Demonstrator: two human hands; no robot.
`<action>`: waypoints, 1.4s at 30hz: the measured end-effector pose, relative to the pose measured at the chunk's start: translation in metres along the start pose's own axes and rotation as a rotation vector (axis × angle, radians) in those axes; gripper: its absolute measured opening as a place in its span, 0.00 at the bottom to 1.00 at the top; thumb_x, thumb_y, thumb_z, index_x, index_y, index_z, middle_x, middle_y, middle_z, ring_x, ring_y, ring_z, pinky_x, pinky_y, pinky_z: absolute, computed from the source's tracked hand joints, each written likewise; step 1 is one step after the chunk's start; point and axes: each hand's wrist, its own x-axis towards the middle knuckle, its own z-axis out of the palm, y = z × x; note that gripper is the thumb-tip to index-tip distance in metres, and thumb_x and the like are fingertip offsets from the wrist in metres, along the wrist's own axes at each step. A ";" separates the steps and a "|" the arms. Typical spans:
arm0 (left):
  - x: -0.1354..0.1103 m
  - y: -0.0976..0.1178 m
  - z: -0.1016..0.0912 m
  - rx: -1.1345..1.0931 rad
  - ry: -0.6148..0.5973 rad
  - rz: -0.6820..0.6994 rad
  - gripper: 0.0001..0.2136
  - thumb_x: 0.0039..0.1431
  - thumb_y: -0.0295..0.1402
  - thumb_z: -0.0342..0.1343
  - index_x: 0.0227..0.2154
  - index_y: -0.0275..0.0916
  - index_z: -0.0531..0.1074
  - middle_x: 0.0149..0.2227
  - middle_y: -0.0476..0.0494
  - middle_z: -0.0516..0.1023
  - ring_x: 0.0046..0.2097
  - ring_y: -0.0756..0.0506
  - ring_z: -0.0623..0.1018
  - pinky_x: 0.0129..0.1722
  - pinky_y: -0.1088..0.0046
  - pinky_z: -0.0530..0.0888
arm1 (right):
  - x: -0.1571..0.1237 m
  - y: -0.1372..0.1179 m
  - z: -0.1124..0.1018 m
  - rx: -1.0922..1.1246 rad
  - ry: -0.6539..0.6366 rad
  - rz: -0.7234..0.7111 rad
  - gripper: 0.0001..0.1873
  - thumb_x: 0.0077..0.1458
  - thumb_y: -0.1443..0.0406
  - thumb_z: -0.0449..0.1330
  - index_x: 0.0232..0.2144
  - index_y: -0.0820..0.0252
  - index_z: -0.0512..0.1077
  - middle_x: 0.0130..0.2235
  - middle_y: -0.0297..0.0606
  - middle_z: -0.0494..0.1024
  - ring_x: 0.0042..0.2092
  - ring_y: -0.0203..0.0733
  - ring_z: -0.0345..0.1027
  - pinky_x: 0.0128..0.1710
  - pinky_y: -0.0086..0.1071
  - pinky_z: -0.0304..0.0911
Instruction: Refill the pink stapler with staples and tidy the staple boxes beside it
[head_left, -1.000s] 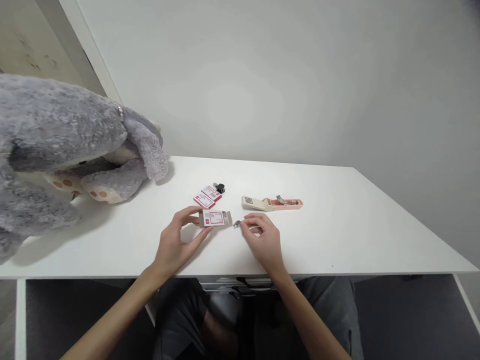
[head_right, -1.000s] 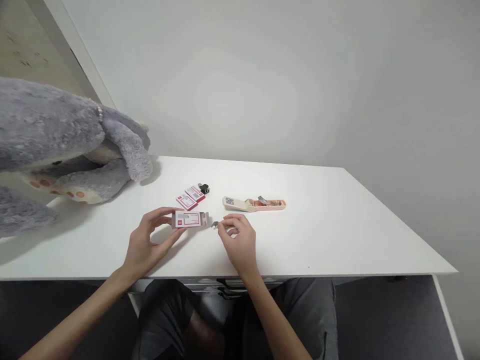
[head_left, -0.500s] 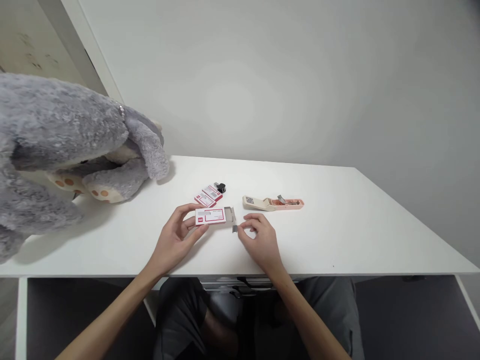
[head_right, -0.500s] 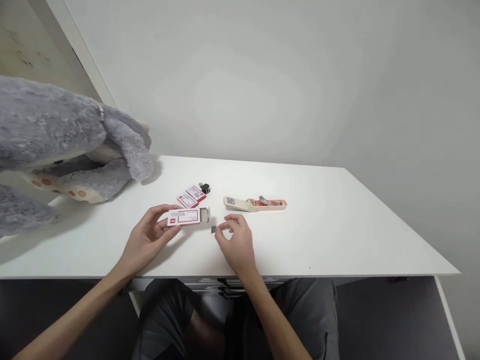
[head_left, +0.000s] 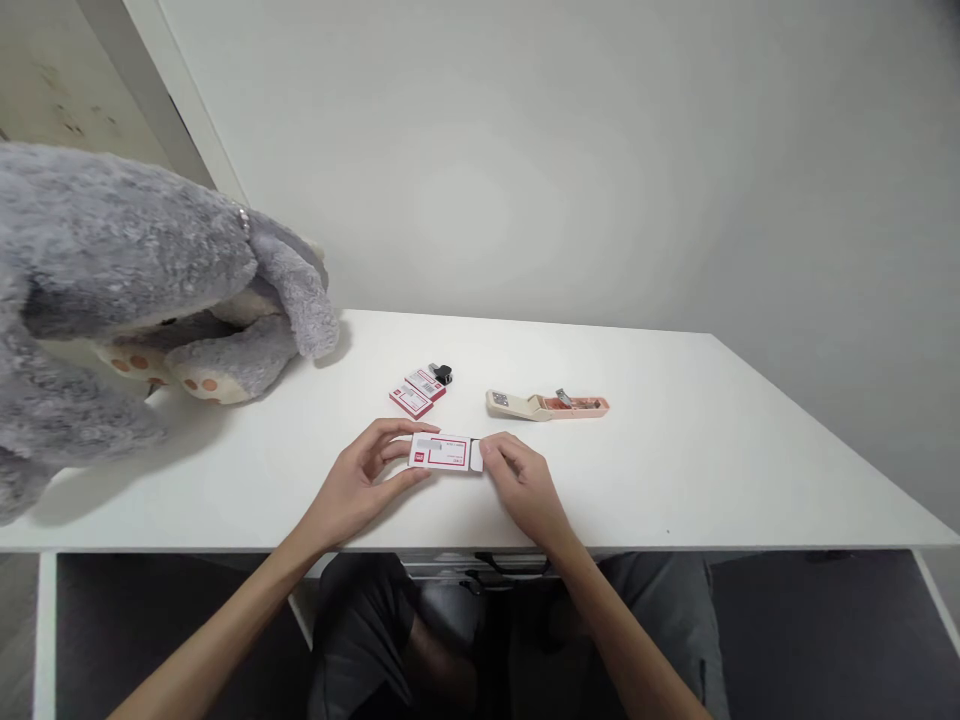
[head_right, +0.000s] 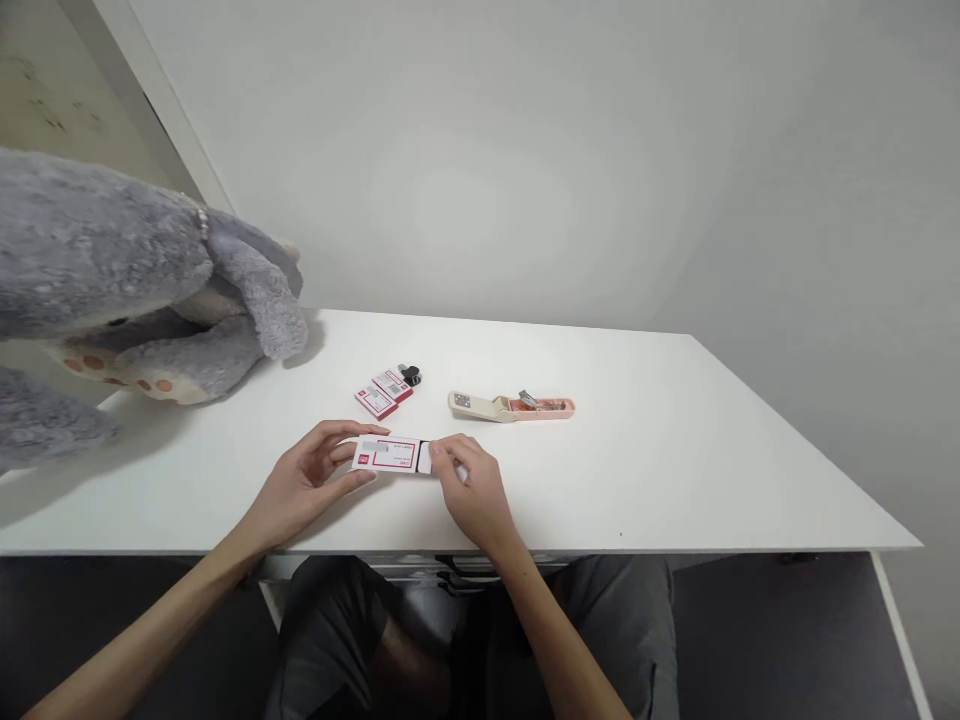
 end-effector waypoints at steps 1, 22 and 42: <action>0.000 0.000 0.000 -0.010 -0.001 -0.016 0.19 0.62 0.38 0.69 0.52 0.40 0.72 0.57 0.35 0.80 0.56 0.37 0.83 0.58 0.54 0.81 | 0.000 0.001 0.000 -0.001 -0.004 0.001 0.17 0.72 0.55 0.53 0.34 0.55 0.74 0.38 0.39 0.80 0.43 0.46 0.72 0.46 0.37 0.65; 0.002 0.003 -0.001 0.285 -0.133 0.027 0.20 0.63 0.42 0.68 0.55 0.43 0.77 0.56 0.38 0.82 0.58 0.38 0.80 0.62 0.54 0.76 | -0.003 -0.002 -0.002 0.109 -0.127 0.062 0.20 0.70 0.54 0.54 0.28 0.56 0.69 0.30 0.32 0.73 0.36 0.40 0.66 0.40 0.33 0.60; 0.006 -0.020 -0.063 0.935 0.152 0.134 0.21 0.69 0.41 0.56 0.62 0.47 0.72 0.60 0.37 0.70 0.64 0.34 0.66 0.67 0.45 0.64 | -0.001 0.001 0.002 0.056 0.024 0.127 0.17 0.70 0.53 0.55 0.31 0.55 0.72 0.34 0.37 0.81 0.40 0.45 0.75 0.44 0.36 0.66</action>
